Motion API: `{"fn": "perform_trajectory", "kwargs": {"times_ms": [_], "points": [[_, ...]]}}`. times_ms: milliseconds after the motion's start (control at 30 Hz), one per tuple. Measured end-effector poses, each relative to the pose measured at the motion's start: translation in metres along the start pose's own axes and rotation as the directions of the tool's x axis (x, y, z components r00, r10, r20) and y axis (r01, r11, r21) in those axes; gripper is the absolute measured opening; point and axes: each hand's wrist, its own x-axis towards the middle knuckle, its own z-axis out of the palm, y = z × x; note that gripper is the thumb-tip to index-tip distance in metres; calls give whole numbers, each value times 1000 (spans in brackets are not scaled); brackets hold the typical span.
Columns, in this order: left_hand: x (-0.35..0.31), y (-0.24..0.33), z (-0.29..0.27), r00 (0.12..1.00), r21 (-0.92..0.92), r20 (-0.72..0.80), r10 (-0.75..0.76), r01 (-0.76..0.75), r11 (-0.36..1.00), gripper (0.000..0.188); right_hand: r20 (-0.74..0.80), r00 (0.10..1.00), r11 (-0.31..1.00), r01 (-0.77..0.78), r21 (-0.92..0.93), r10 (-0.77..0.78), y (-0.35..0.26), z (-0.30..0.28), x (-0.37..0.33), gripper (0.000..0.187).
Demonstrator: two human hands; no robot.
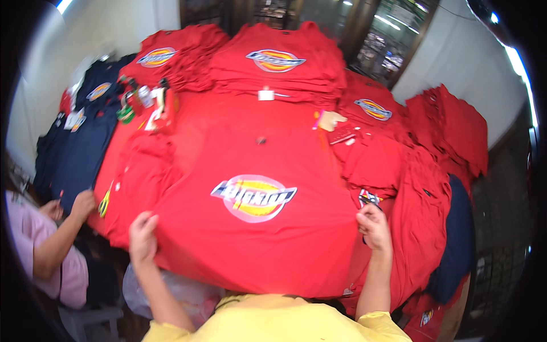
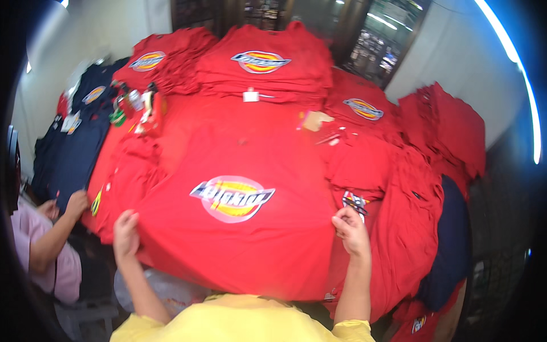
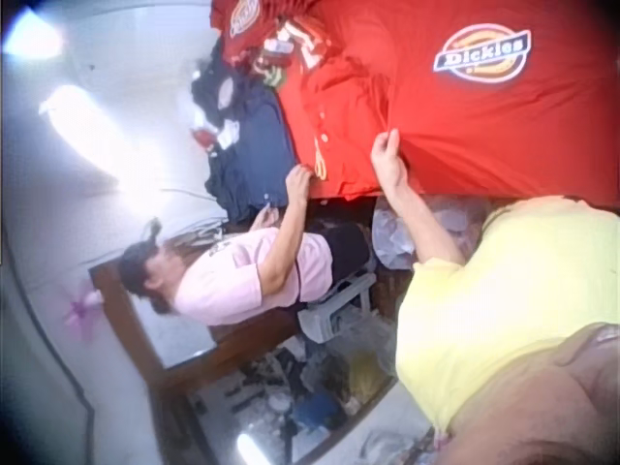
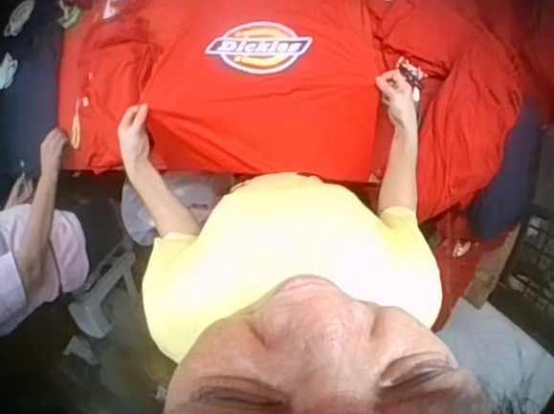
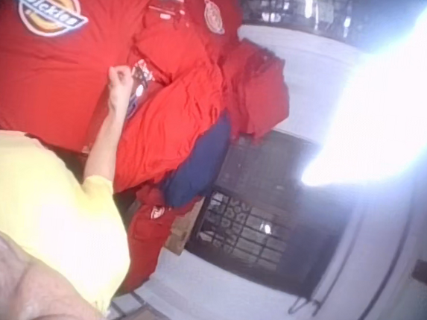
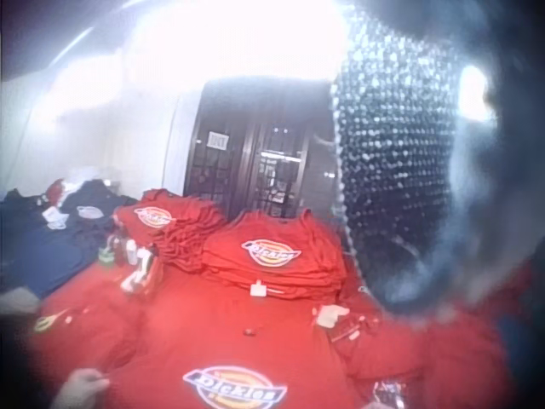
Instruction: The person trims loose threads using scissors and then folds several red t-shirts one by one, placing the finished items into a stack on the table.
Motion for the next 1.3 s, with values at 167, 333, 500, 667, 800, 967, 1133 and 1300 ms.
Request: {"fn": "perform_trajectory", "kwargs": {"times_ms": [167, 333, 500, 667, 800, 967, 1133, 1300], "points": [[18, 90, 0, 959, -290, 7, 282, -268, 919, 20, 10, 838, 804, 521, 288, -546, -120, -24, -61, 19], [127, 104, 154, 886, 36, 464, 24, -46, 998, 14, -161, 935, 948, 306, -87, -316, -167, -97, 24, 12], [172, 166, 417, 676, -227, 628, 386, -315, 922, 23, -353, 683, 764, 511, -394, -640, -338, -237, 143, 16], [235, 156, 572, 770, -304, 504, 390, -265, 915, 21, -480, 594, 756, 587, -291, -646, -419, -316, 227, 20], [236, 47, 655, 875, -144, 443, 196, -146, 979, 20, -576, 634, 848, 474, -238, -516, -347, -368, 313, 13], [267, -115, 669, 905, 348, 407, 119, -275, 896, 32, -311, 872, 344, -179, -922, -379, -228, -457, 417, 18], [197, -165, 632, 779, 609, 609, 150, -580, 541, 45, -154, 970, -274, -202, -940, -187, -192, -465, 396, 22], [94, -115, 513, 685, 574, 693, 225, -713, 403, 36, -261, 953, 431, -174, -885, -152, -280, -373, 269, 19]]}}
